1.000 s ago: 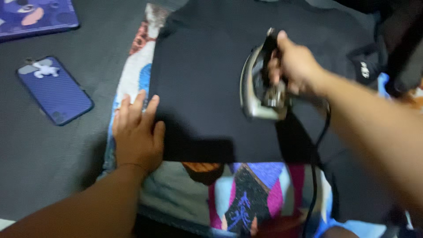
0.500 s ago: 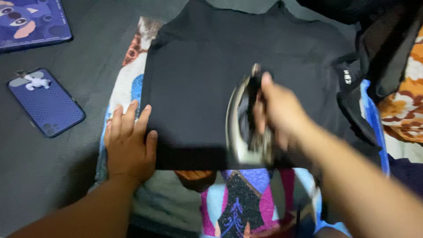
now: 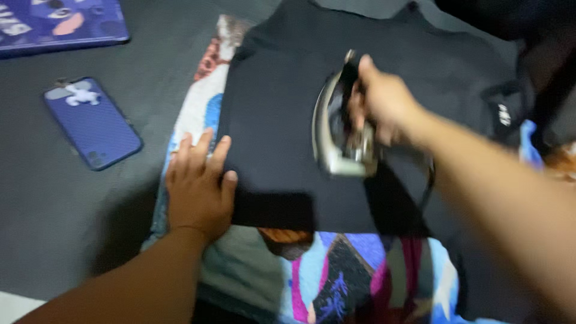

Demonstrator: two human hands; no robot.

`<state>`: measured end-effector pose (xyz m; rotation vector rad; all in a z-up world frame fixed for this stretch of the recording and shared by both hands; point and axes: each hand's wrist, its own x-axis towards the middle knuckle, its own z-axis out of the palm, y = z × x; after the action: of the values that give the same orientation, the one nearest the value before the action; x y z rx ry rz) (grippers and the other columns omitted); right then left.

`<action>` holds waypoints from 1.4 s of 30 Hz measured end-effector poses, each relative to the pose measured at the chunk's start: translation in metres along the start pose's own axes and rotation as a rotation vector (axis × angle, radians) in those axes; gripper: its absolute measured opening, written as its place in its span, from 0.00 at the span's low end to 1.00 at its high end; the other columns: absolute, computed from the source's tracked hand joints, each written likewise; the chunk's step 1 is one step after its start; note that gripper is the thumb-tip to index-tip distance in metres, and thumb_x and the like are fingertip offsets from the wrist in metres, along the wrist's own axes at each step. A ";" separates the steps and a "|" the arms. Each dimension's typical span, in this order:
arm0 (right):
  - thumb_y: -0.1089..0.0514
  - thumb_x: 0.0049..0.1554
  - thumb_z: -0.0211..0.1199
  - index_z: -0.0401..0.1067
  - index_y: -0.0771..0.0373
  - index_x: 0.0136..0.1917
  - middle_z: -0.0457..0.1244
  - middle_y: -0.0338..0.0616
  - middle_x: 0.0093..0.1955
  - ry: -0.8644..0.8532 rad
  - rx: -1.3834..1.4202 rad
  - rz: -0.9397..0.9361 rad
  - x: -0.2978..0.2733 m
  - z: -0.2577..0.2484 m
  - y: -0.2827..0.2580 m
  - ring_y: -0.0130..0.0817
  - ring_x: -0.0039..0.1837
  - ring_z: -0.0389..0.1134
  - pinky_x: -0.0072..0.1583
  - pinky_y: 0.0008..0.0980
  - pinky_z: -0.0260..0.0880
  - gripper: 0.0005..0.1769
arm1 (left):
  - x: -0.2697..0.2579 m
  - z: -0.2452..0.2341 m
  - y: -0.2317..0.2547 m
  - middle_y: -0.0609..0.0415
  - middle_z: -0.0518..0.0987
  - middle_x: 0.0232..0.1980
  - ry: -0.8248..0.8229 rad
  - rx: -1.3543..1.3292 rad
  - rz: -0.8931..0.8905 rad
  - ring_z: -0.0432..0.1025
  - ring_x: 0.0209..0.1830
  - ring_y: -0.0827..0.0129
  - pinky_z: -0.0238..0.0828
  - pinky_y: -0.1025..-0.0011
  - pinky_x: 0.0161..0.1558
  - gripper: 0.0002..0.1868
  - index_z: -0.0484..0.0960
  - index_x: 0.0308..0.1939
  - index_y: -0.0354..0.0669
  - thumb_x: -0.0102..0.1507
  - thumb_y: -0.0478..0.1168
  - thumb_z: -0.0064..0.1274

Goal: The person irons a black t-shirt laid out on a patterned surface. They use an electric iron to smooth the front, back, and sleeves of the garment, repeatedly adjusting the shirt's position to cover all areas.

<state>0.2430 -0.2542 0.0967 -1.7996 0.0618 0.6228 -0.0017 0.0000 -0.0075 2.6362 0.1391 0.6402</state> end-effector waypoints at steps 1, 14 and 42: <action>0.31 0.66 0.38 0.62 0.57 0.41 0.56 0.38 0.27 0.031 -0.097 0.024 0.028 -0.005 -0.012 0.30 0.25 0.57 0.29 0.35 0.55 0.30 | 0.000 0.000 0.000 0.44 0.58 0.78 -0.012 0.013 -0.010 0.46 0.80 0.42 0.38 0.42 0.76 0.32 0.65 0.75 0.53 0.66 0.49 0.46; 0.34 0.67 0.42 0.64 0.60 0.41 0.59 0.43 0.28 0.122 0.073 -0.026 -0.041 0.023 0.009 0.34 0.23 0.56 0.30 0.36 0.61 0.29 | 0.004 -0.003 0.000 0.45 0.58 0.79 -0.044 0.000 -0.010 0.46 0.80 0.42 0.38 0.43 0.75 0.32 0.64 0.76 0.54 0.66 0.49 0.45; 0.30 0.65 0.35 0.65 0.61 0.38 0.58 0.44 0.25 0.065 -0.229 -0.032 0.067 0.050 -0.040 0.34 0.25 0.60 0.29 0.37 0.59 0.36 | 0.004 -0.001 -0.002 0.49 0.58 0.79 -0.054 -0.019 -0.055 0.47 0.81 0.44 0.39 0.45 0.75 0.31 0.65 0.75 0.56 0.66 0.49 0.44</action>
<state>0.2956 -0.1777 0.0926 -2.0380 0.0058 0.5670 0.0012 0.0031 -0.0061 2.6191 0.1874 0.5493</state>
